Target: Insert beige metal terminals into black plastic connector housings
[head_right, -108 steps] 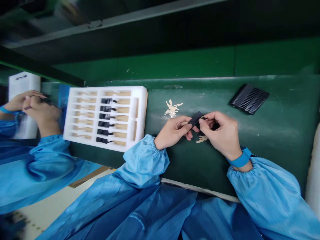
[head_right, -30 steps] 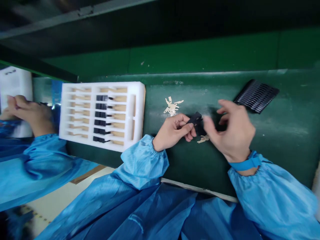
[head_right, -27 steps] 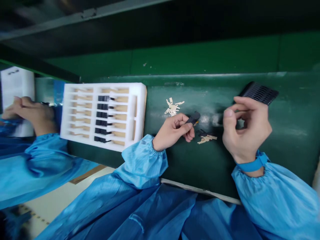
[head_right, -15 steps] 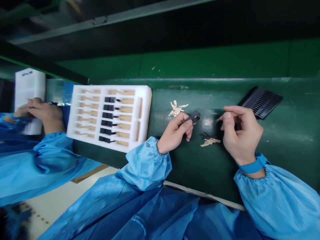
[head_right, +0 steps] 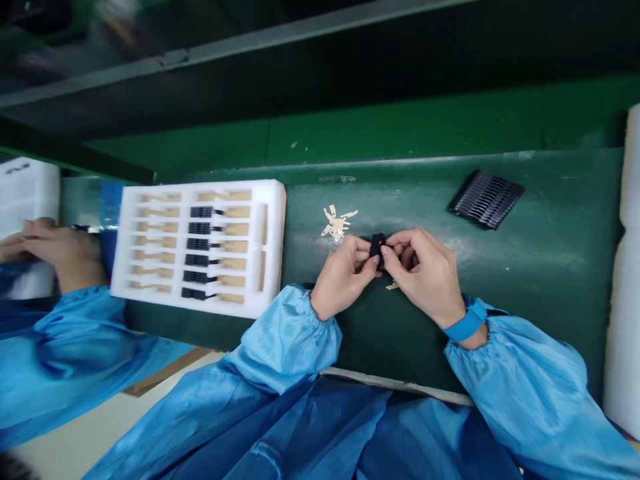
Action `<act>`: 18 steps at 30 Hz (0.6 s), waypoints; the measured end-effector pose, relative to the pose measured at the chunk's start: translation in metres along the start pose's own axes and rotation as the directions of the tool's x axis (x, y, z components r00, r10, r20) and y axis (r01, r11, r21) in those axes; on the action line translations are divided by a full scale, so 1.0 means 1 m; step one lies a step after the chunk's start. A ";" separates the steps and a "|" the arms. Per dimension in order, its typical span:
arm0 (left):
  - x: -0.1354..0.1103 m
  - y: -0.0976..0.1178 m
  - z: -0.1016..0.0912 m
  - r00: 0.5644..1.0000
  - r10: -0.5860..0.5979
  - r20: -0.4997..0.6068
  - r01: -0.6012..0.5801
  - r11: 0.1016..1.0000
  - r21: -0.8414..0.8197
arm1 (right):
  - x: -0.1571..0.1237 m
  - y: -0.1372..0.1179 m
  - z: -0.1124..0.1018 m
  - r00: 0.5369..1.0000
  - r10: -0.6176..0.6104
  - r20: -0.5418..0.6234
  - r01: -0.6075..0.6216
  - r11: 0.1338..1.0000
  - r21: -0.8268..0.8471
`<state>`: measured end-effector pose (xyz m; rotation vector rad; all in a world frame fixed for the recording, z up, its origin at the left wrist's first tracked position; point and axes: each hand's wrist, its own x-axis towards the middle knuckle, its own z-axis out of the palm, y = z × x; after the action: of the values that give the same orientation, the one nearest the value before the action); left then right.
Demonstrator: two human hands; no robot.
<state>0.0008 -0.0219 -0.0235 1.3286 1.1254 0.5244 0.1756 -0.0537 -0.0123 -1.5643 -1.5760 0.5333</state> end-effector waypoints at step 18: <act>-0.012 0.008 0.014 0.998 -0.017 -0.062 0.009 0.992 -0.126 | -0.005 -0.016 0.014 0.979 0.135 -0.149 -0.127 0.990 0.064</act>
<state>0.0101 -0.0366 -0.0137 1.2016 1.1335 0.6213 0.1541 -0.0571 -0.0086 -1.6359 -1.3396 0.5101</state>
